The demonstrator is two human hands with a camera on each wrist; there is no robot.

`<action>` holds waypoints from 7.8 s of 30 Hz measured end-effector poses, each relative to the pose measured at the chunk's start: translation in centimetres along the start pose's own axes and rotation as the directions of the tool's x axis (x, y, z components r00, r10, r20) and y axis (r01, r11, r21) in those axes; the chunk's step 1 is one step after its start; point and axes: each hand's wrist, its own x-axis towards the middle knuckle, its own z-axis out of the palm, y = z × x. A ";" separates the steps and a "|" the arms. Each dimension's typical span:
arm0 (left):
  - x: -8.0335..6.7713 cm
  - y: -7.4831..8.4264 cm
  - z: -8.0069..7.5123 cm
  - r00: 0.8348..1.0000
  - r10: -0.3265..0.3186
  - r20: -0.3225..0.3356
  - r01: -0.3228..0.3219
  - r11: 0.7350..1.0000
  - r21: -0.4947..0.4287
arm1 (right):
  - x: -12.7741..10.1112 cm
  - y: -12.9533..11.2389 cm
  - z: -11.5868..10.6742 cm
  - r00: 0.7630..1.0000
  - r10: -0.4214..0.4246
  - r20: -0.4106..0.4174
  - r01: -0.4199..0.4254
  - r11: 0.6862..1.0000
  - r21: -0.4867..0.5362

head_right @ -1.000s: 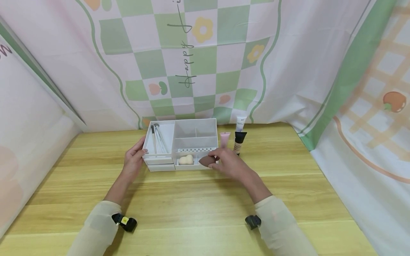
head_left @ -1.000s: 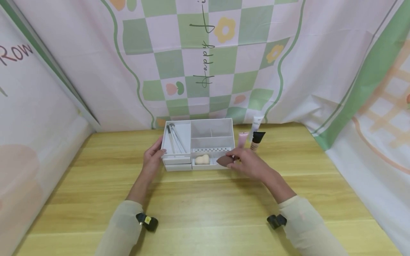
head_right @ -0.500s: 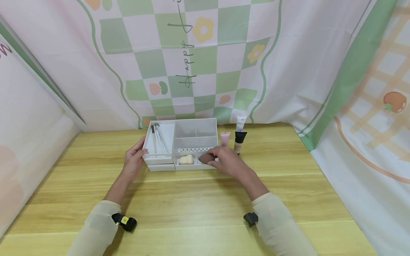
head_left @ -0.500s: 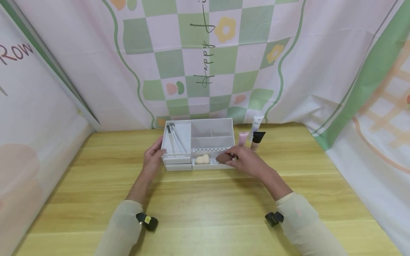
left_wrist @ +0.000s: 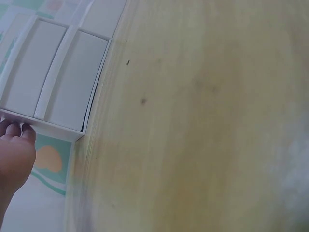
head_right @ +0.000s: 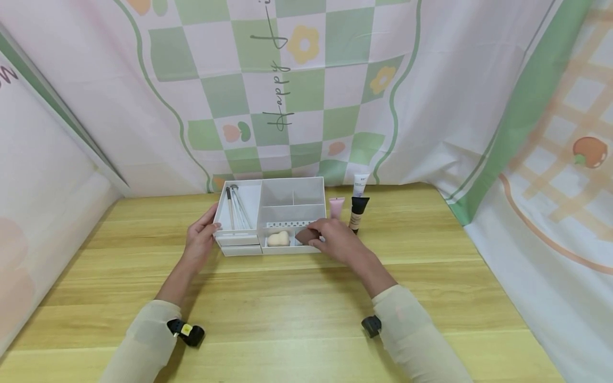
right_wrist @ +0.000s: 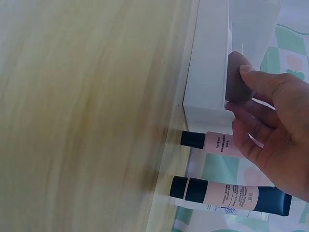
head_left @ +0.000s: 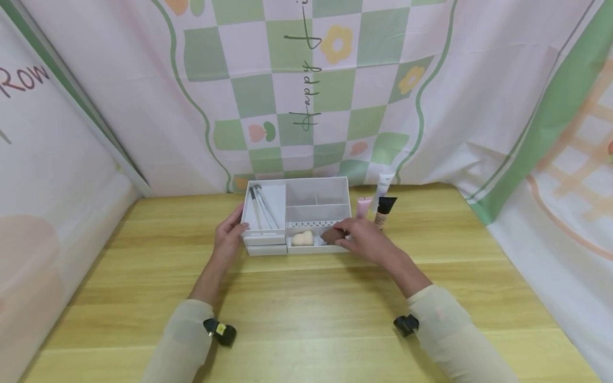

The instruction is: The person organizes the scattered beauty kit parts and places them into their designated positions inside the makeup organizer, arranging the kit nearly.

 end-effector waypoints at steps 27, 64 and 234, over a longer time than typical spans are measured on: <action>-0.1 -0.1 -0.1 1.000 0.015 0.020 -0.014 0.999 -0.037 | 0.5 0.2 0.5 0.999 0.019 0.030 -0.017 0.998 -0.062; -0.2 0.0 0.0 1.000 0.013 0.028 -0.013 1.000 -0.001 | 1.0 0.1 0.9 0.995 0.020 0.098 -0.022 1.000 0.017; -0.3 0.0 0.0 1.000 0.008 0.019 -0.007 0.998 -0.060 | -1.3 2.6 -3.3 0.871 0.384 -0.307 -0.233 0.873 0.429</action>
